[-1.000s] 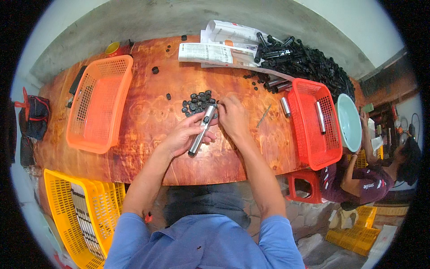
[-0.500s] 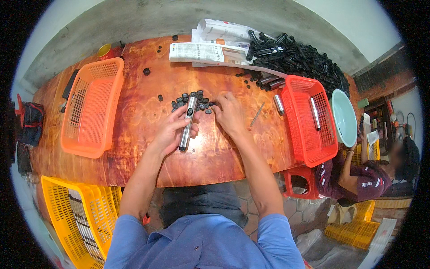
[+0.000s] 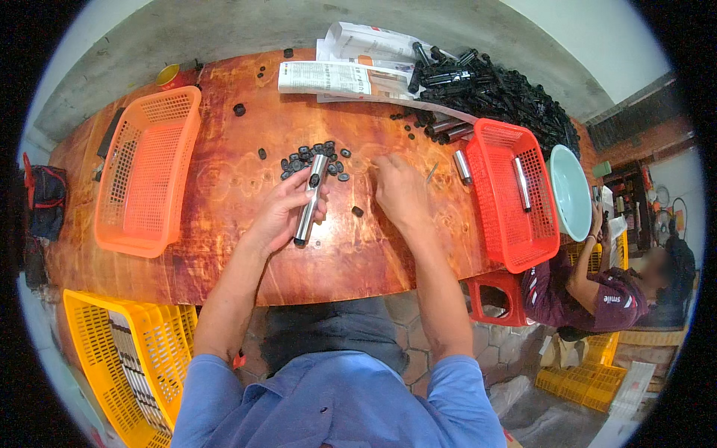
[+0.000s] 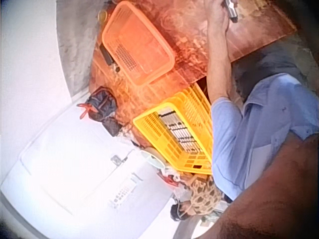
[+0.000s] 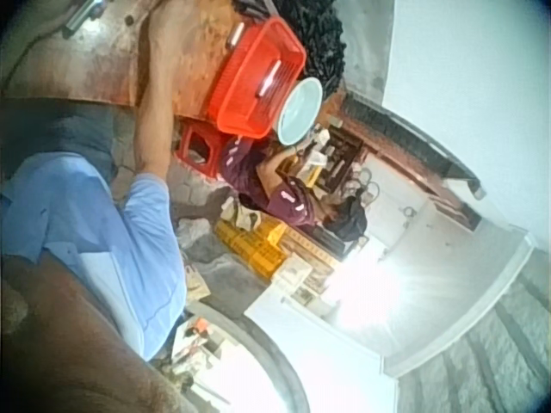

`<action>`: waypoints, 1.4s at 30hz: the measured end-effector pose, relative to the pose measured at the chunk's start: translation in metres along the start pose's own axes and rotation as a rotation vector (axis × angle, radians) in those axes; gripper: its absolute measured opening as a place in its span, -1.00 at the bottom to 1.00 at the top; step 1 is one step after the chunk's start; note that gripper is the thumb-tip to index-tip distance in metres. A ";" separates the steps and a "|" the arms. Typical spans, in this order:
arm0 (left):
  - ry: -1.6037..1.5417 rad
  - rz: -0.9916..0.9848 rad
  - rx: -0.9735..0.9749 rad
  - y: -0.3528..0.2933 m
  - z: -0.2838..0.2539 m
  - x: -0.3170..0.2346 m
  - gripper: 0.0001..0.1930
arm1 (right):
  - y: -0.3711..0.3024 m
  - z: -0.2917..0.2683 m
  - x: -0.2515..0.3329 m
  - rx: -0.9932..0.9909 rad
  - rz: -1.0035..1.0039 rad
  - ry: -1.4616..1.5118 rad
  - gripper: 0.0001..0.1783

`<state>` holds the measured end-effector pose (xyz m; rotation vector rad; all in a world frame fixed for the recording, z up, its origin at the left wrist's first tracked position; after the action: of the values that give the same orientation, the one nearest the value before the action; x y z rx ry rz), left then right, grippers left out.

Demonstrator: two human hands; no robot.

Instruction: The person assembles markers by picking up a silver cylindrical body and a black cap, then screwing them together. The person places the completed markers into a yellow basket. The person repeats this process multiple times.

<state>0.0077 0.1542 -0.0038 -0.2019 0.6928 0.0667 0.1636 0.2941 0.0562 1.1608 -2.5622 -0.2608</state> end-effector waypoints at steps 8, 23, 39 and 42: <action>-0.002 0.013 0.002 0.000 -0.002 0.000 -0.36 | -0.039 -0.014 0.025 0.367 0.047 0.412 -0.74; -0.058 -0.044 0.039 -0.001 0.007 0.006 -0.43 | -0.047 0.007 0.020 0.198 0.097 0.350 -0.75; -0.056 -0.055 0.129 -0.001 0.015 0.016 -0.42 | -0.035 -0.019 0.053 -0.123 0.000 0.394 -0.73; -0.086 -0.078 0.112 -0.002 0.015 0.015 -0.44 | -0.034 -0.015 0.048 -0.162 0.030 0.326 -0.72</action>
<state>0.0293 0.1553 -0.0021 -0.1179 0.6006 -0.0374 0.1629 0.2355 0.0699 1.0116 -2.2292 -0.2443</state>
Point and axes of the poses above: each hand's wrist, its own y-axis towards the middle knuckle, its own z-axis out of the palm, x = y × z, the point moved 5 cm from there along y, towards the middle knuckle, and after that the axes turned 6 degrees about -y, right-handed, at the moved point
